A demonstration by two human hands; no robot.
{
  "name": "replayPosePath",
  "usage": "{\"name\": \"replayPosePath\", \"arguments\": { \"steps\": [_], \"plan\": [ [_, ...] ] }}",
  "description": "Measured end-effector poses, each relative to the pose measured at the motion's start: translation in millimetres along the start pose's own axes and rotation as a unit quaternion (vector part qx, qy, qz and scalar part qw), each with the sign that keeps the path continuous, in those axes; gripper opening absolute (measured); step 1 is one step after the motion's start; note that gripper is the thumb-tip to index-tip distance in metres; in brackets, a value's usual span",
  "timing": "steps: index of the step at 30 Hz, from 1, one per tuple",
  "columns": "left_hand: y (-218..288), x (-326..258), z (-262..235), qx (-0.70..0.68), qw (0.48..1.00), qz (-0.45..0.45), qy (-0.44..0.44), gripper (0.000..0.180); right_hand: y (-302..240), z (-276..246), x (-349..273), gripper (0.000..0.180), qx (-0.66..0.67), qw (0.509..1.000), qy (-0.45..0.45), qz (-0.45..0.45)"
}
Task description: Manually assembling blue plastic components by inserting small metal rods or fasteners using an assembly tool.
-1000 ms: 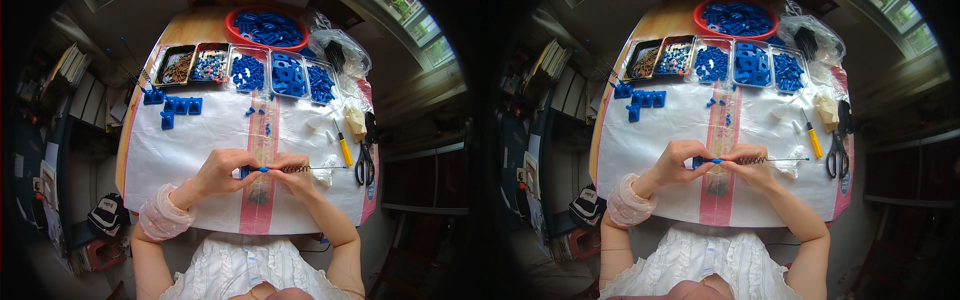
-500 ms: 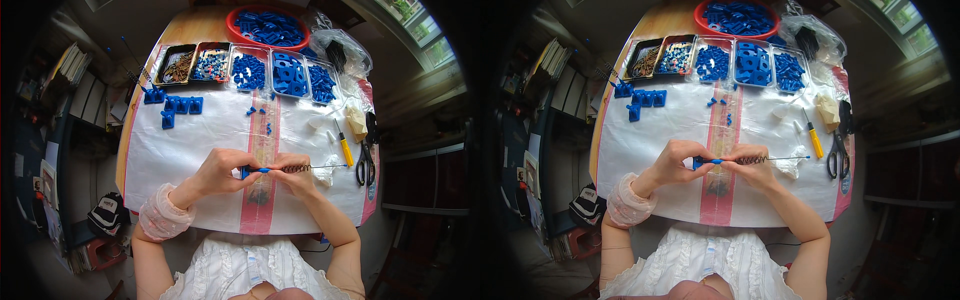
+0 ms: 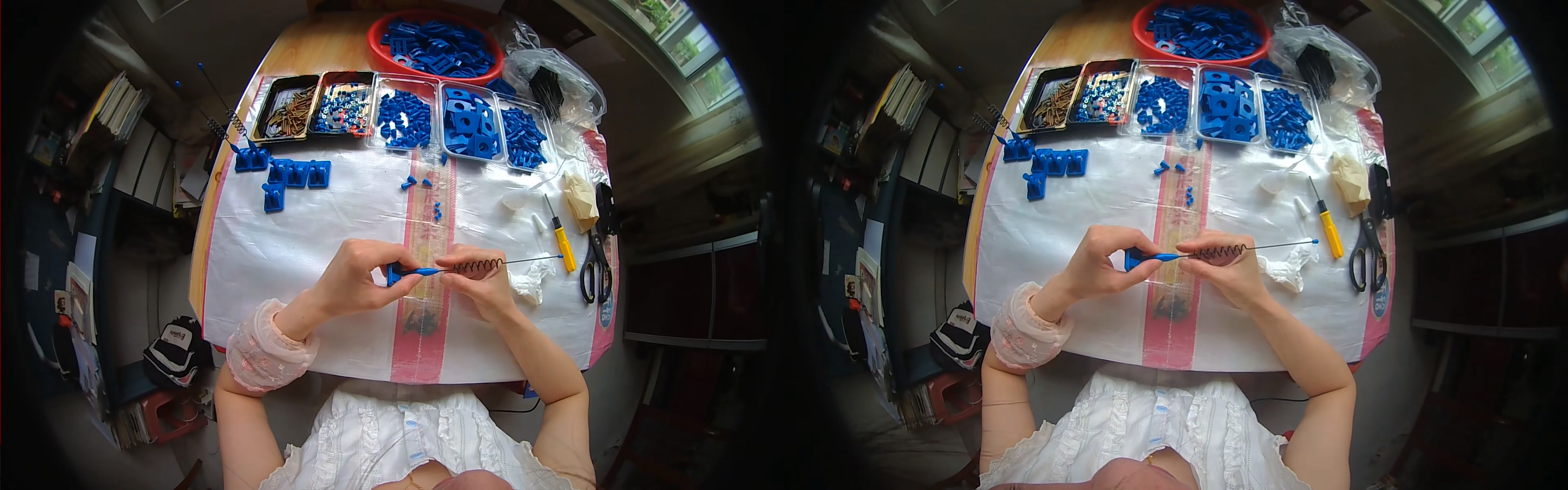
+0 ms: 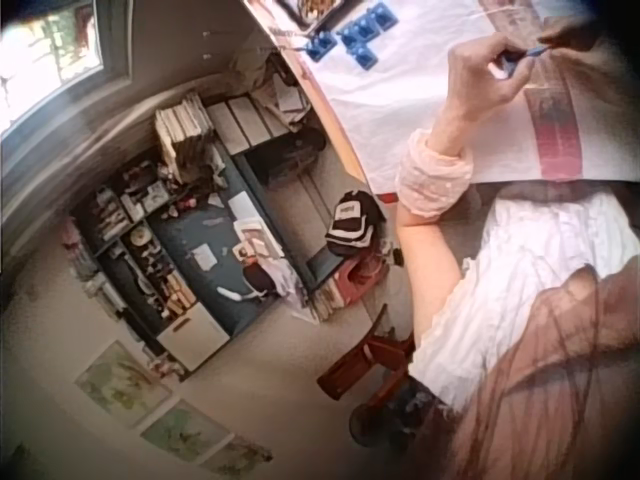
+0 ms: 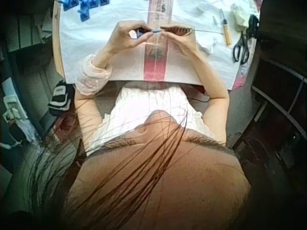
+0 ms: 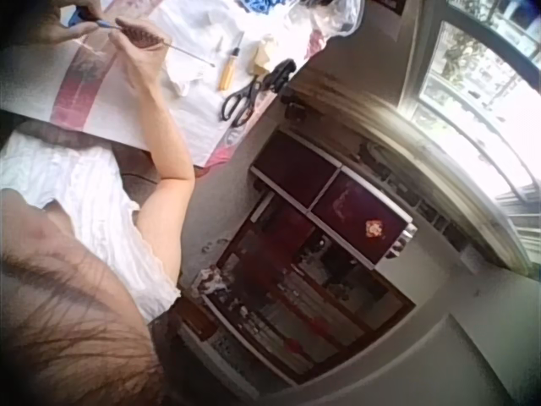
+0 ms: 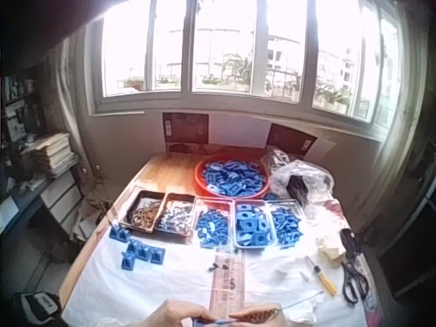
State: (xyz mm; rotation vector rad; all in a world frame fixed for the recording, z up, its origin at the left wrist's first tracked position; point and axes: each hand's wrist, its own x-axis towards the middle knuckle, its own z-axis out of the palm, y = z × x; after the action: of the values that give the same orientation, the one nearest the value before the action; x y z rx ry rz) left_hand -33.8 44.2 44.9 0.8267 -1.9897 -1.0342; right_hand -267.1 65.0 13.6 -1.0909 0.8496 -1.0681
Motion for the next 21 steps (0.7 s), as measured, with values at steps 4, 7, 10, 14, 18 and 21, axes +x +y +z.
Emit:
{"name": "replayPosePath", "arguments": {
  "steps": [4,7,10,14,18,21],
  "plan": [
    [-0.1,0.7,0.0,-0.008,1.000,-0.001,0.000,0.008,3.0,-4.9,-0.8,0.013,-0.008,1.000,-0.015,-0.012],
    [-0.2,0.7,-0.1,-0.012,1.000,-0.010,-0.003,0.008,3.9,-4.0,-1.7,0.011,0.006,1.000,-0.002,-0.016],
    [-1.0,0.1,0.5,-0.023,0.999,-0.023,-0.008,0.009,4.3,-3.3,-2.6,0.009,0.015,1.000,0.010,-0.011],
    [-1.9,-0.1,1.0,-0.029,0.999,-0.030,-0.010,0.009,4.4,-3.6,-2.6,0.009,0.017,1.000,0.015,-0.007],
    [-0.7,0.8,0.3,-0.033,0.999,-0.034,-0.014,0.009,1.1,0.5,-2.6,0.008,0.031,0.999,0.030,0.004],
    [-0.3,0.9,-0.4,-0.034,0.999,-0.032,-0.016,0.009,3.2,-3.8,-2.7,0.008,0.022,1.000,0.017,-0.004]
  ]
}}
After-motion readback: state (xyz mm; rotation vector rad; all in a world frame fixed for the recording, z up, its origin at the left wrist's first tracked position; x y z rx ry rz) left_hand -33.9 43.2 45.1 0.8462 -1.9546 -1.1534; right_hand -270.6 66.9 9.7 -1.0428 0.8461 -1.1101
